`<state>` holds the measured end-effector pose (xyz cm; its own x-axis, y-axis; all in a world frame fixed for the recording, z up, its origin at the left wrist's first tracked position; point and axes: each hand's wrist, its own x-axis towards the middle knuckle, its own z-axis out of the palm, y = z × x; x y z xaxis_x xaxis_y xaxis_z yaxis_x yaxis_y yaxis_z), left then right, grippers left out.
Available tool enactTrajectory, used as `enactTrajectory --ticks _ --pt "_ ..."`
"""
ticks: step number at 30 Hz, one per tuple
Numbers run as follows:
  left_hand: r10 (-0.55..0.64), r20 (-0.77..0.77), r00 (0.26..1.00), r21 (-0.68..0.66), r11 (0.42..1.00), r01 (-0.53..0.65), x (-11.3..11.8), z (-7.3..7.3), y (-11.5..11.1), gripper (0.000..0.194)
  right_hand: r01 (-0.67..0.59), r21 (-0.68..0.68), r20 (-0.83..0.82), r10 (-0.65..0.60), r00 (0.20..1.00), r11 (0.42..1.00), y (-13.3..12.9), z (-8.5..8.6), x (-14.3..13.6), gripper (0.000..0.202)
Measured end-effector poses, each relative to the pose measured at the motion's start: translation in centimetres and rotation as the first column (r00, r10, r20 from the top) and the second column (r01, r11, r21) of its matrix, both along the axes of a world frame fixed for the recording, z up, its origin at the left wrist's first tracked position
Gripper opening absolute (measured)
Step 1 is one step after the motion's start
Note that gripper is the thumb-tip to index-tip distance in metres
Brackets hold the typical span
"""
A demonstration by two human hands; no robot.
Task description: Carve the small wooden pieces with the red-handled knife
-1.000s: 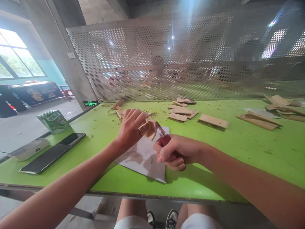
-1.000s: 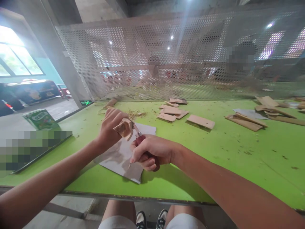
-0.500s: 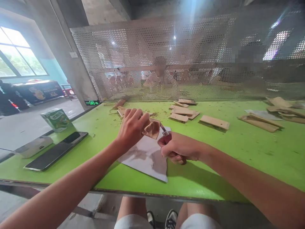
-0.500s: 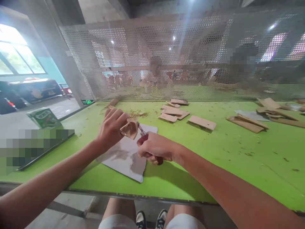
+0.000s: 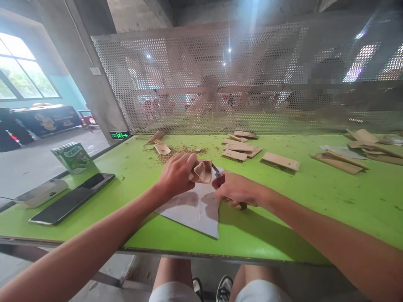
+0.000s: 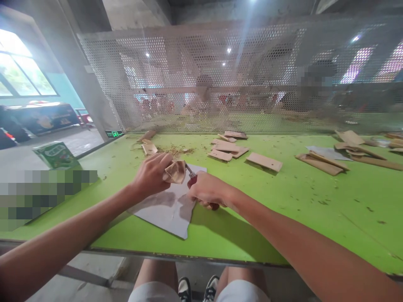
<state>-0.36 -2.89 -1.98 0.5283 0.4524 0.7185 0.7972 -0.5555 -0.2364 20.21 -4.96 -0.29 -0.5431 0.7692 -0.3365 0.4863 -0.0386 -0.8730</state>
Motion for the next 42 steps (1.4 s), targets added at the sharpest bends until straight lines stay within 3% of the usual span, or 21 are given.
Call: enactTrajectory --ticks 6,10,12,14,16,17,19,22,25,29,35,38,42 --pt "-0.028 0.086 0.996 -0.053 0.998 0.033 0.0 0.2 -0.1 0.027 0.014 0.235 0.16 -0.053 0.986 0.972 0.1 0.2 -0.2 0.022" --pt "-0.008 0.13 0.991 -0.207 0.978 0.035 0.1 0.1 -0.2 0.029 0.027 0.5 0.216 -0.155 0.964 0.865 1.2 -0.2 0.2 0.018" --pt "0.018 0.152 0.988 -0.298 0.954 0.028 0.3 0.0 -0.1 0.029 0.041 0.568 0.234 -0.21 0.949 0.822 1.6 -0.3 0.5 0.018" --pt "0.021 0.178 0.984 -0.339 0.94 0.042 0.5 -0.1 0.2 0.028 0.068 0.478 0.188 -0.177 0.966 0.876 1.5 0.0 0.7 0.02" --pt "-0.014 0.192 0.981 -0.316 0.946 0.076 0.4 -0.3 0.5 0.026 0.048 0.206 0.036 -0.056 0.998 0.977 1.0 0.4 0.6 0.023" --pt "-0.04 0.189 0.981 -0.276 0.957 0.092 0.3 -0.4 0.7 0.025 -0.012 0.034 -0.074 0.014 0.997 0.999 0.7 0.6 0.5 0.025" --pt "-0.084 0.167 0.982 -0.138 0.985 0.108 0.1 -0.4 1.0 0.023 -0.171 -0.233 -0.291 0.099 0.952 0.957 0.0 0.9 0.3 0.028" --pt "-0.12 0.155 0.981 0.105 0.989 0.105 -0.2 0.0 1.3 0.018 -0.366 -0.397 -0.465 0.16 0.871 0.841 -0.5 1.1 0.0 0.029" --pt "-0.13 0.123 0.984 0.245 0.965 0.097 -0.3 0.6 1.0 0.021 -0.43 -0.419 -0.503 0.19 0.843 0.8 -0.5 0.9 0.0 0.029" --pt "-0.103 0.058 0.993 0.287 0.954 0.083 -0.5 1.0 0.5 0.021 -0.383 -0.422 -0.416 0.2 0.887 0.822 -0.6 0.2 -0.2 0.03" --pt "-0.001 -0.029 1.0 0.171 0.985 0.006 -0.4 0.6 0.1 0.018 -0.148 -0.275 -0.19 0.097 0.977 0.95 -0.7 -0.7 -0.7 0.027" --pt "0.036 -0.006 0.999 0.099 0.994 -0.035 -0.2 0.7 -0.2 0.016 -0.062 -0.167 -0.096 0.046 0.994 0.984 -0.7 -0.6 -0.8 0.027" --pt "-0.013 0.074 0.997 0.049 0.999 0.009 0.1 1.2 -0.6 0.015 -0.006 0.038 0.001 0.006 1.0 0.999 -0.9 0.3 -0.9 0.026"
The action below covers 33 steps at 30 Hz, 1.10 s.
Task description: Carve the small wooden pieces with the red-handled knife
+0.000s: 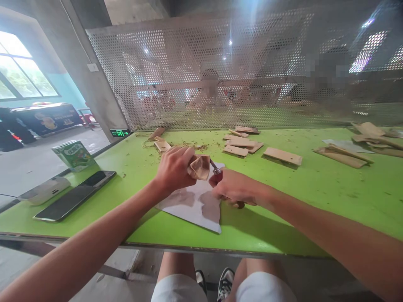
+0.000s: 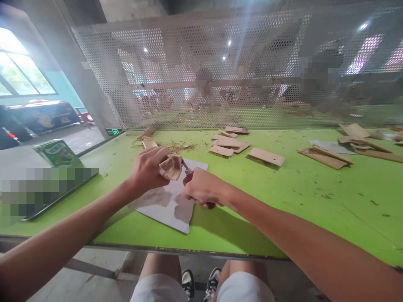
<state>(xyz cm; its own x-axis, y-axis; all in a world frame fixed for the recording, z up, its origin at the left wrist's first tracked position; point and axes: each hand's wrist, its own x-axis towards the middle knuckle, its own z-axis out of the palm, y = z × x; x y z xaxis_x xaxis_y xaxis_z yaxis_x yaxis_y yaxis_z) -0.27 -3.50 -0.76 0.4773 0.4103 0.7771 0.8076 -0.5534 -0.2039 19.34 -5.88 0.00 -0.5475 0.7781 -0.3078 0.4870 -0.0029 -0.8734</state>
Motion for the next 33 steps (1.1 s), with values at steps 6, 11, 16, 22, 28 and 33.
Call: enactTrajectory --ticks 6,11,16,22,28,33 --pt "-0.061 0.139 0.988 -0.051 0.996 0.069 0.4 0.6 -0.6 0.021 0.027 0.262 0.1 -0.055 0.994 0.965 -0.5 1.3 -0.4 0.022" --pt "-0.107 0.304 0.947 -0.203 0.964 0.174 1.0 0.7 -1.0 0.014 0.063 0.492 0.111 -0.135 0.985 0.869 0.1 1.5 -0.2 0.023" --pt "-0.095 0.348 0.933 -0.324 0.921 0.215 1.4 0.3 -0.8 0.007 0.108 0.532 0.12 -0.201 0.972 0.84 0.8 1.1 0.2 0.023" --pt "-0.109 0.374 0.921 -0.354 0.901 0.25 1.4 -0.1 -0.8 0.005 0.122 0.564 0.119 -0.226 0.967 0.817 0.7 0.6 0.4 0.021" --pt "-0.118 0.392 0.912 -0.363 0.891 0.272 1.5 0.0 -0.8 0.007 0.115 0.619 0.126 -0.243 0.962 0.777 0.7 0.5 0.4 0.02" --pt "-0.12 0.424 0.898 -0.357 0.889 0.288 1.8 -0.3 -0.8 0.002 0.093 0.696 0.18 -0.298 0.937 0.712 0.4 0.8 0.1 0.022"
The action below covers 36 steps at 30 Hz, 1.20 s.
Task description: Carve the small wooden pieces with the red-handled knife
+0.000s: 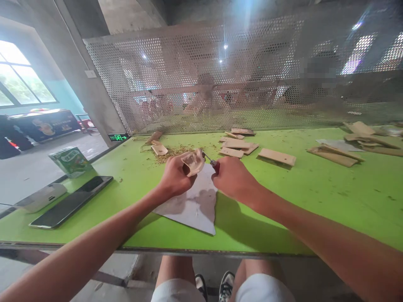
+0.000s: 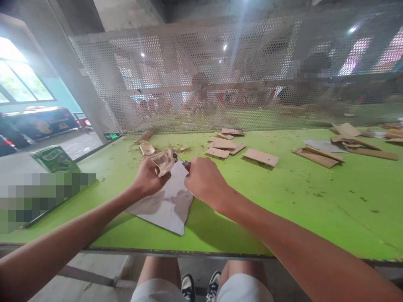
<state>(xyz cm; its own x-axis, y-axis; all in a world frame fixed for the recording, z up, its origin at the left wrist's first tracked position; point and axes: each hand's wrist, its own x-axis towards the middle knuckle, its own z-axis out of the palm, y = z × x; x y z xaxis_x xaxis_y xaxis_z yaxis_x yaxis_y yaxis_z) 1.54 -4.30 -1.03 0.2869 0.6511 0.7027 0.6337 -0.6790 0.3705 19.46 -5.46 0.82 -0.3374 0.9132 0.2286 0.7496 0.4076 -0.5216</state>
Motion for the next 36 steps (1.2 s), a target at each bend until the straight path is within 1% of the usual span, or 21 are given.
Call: enactTrajectory --ticks 1,3,5,8,10,12,14,16,17,19,21,23,24,27,29,31,33,36 --pt "-0.019 0.041 0.999 -0.03 0.999 0.021 0.0 -0.1 0.0 0.004 0.01 0.038 0.027 -0.011 1.0 0.999 0.1 0.0 0.0 0.021" --pt "-0.095 0.159 0.983 -0.13 0.985 0.116 0.1 -0.3 0.1 0.007 0.05 0.145 0.072 -0.061 0.996 0.988 0.5 0.1 0.4 0.02" --pt "-0.185 0.269 0.945 -0.227 0.942 0.248 0.0 -0.4 0.3 0.01 0.108 0.236 0.072 -0.128 0.989 0.966 1.3 0.1 1.0 0.018" --pt "-0.268 0.334 0.903 -0.331 0.864 0.379 0.0 -0.4 0.4 0.014 0.154 0.24 0.01 -0.161 0.987 0.959 2.3 0.1 1.8 0.019" --pt "-0.294 0.389 0.873 -0.386 0.809 0.444 0.1 -0.2 0.4 0.015 0.143 0.233 -0.027 -0.14 0.99 0.962 2.6 -0.1 2.0 0.021" --pt "-0.296 0.445 0.845 -0.408 0.773 0.485 0.1 -0.1 0.2 0.016 0.112 0.241 -0.056 -0.101 0.993 0.964 2.5 -0.3 1.9 0.024" --pt "-0.293 0.462 0.837 -0.41 0.766 0.494 0.2 0.0 0.1 0.015 0.072 0.245 -0.094 -0.05 0.994 0.967 2.2 -0.5 1.5 0.025" --pt "-0.3 0.433 0.85 -0.411 0.773 0.483 0.1 0.1 0.1 0.013 0.034 0.211 -0.147 -0.002 0.989 0.977 1.8 -0.4 1.2 0.026" --pt "-0.31 0.408 0.859 -0.406 0.781 0.474 0.0 0.1 0.1 0.012 0.013 0.171 -0.183 0.019 0.983 0.985 1.6 -0.4 1.1 0.025" --pt "-0.325 0.353 0.878 -0.388 0.803 0.453 -0.2 0.1 0.2 0.011 -0.044 0.048 -0.263 0.055 0.963 0.998 1.1 -0.2 0.9 0.024" --pt "-0.312 0.316 0.896 -0.365 0.832 0.418 -0.3 0.1 0.4 0.01 -0.139 -0.082 -0.351 0.102 0.931 0.987 0.5 -0.1 0.8 0.023" --pt "-0.297 0.31 0.903 -0.335 0.855 0.396 -0.3 0.1 0.4 0.012 -0.255 -0.189 -0.434 0.153 0.888 0.948 0.1 -0.3 0.6 0.022" --pt "-0.296 0.306 0.905 -0.319 0.864 0.39 -0.3 0.1 0.4 0.014 -0.315 -0.241 -0.473 0.173 0.864 0.918 -0.1 -0.4 0.6 0.022" --pt "-0.292 0.264 0.919 -0.263 0.895 0.36 -0.3 0.1 0.4 0.016 -0.467 -0.395 -0.577 0.182 0.796 0.791 -0.4 -0.9 0.3 0.023" --pt "-0.273 0.217 0.937 -0.214 0.924 0.318 -0.3 0.1 0.5 0.016 -0.528 -0.472 -0.628 0.151 0.763 0.706 -0.4 -1.2 0.1 0.025" --pt "-0.255 0.169 0.952 -0.146 0.949 0.281 -0.4 0.0 0.6 0.015 -0.58 -0.512 -0.68 0.113 0.725 0.634 -0.5 -1.2 0.0 0.026" --pt "-0.235 0.122 0.964 -0.069 0.967 0.245 -0.5 -0.1 0.8 0.011 -0.632 -0.525 -0.729 0.082 0.68 0.57 -0.7 -1.1 -0.1 0.027" --pt "-0.2 0.055 0.978 0.049 0.979 0.198 -0.8 -0.2 1.2 0.007 -0.674 -0.548 -0.765 0.029 0.644 0.496 -0.9 -0.9 -0.2 0.028"
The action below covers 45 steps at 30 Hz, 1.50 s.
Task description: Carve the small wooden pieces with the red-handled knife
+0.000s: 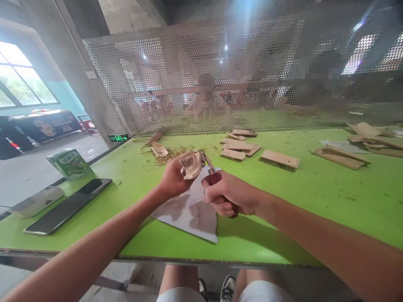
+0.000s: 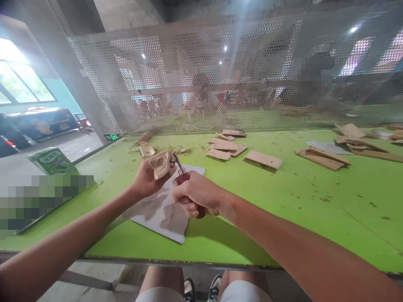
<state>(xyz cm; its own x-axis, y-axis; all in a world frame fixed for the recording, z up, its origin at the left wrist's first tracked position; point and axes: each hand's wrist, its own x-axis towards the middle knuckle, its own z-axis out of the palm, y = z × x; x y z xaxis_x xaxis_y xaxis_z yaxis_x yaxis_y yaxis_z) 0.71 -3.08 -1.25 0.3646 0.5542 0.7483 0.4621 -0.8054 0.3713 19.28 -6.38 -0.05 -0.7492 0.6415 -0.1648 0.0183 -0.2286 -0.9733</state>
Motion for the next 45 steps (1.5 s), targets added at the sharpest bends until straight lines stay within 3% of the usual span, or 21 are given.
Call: enactTrajectory --ticks 9,14,20,28,39,45 --pt "0.196 -0.195 0.961 0.314 0.941 -0.128 -1.3 0.3 0.7 0.023 -0.039 -0.148 -0.016 0.037 0.999 0.988 -0.3 0.1 -0.3 0.025" --pt "0.297 -0.198 0.934 0.425 0.885 -0.191 -1.7 -0.4 1.2 0.022 -0.004 -0.271 -0.022 -0.002 1.0 0.963 -0.6 0.0 -0.6 0.028" --pt "0.362 -0.214 0.907 0.502 0.837 -0.216 -1.4 -0.3 1.2 0.009 -0.09 -0.307 -0.084 0.068 0.994 0.947 -0.3 -0.1 -0.2 0.027" --pt "0.415 -0.259 0.872 0.578 0.79 -0.204 -1.2 0.0 1.1 0.002 -0.058 -0.224 -0.029 0.052 0.998 0.973 0.0 -0.5 -0.2 0.028" --pt "0.465 -0.394 0.793 0.639 0.759 -0.127 -1.9 0.5 1.0 0.019 -0.245 -0.329 0.022 0.267 0.963 0.912 1.5 -1.7 0.3 0.03" --pt "0.468 -0.32 0.823 0.641 0.747 -0.176 -2.2 1.1 0.6 0.016 -0.2 -0.246 0.085 0.227 0.97 0.948 0.6 -0.8 0.2 0.03"
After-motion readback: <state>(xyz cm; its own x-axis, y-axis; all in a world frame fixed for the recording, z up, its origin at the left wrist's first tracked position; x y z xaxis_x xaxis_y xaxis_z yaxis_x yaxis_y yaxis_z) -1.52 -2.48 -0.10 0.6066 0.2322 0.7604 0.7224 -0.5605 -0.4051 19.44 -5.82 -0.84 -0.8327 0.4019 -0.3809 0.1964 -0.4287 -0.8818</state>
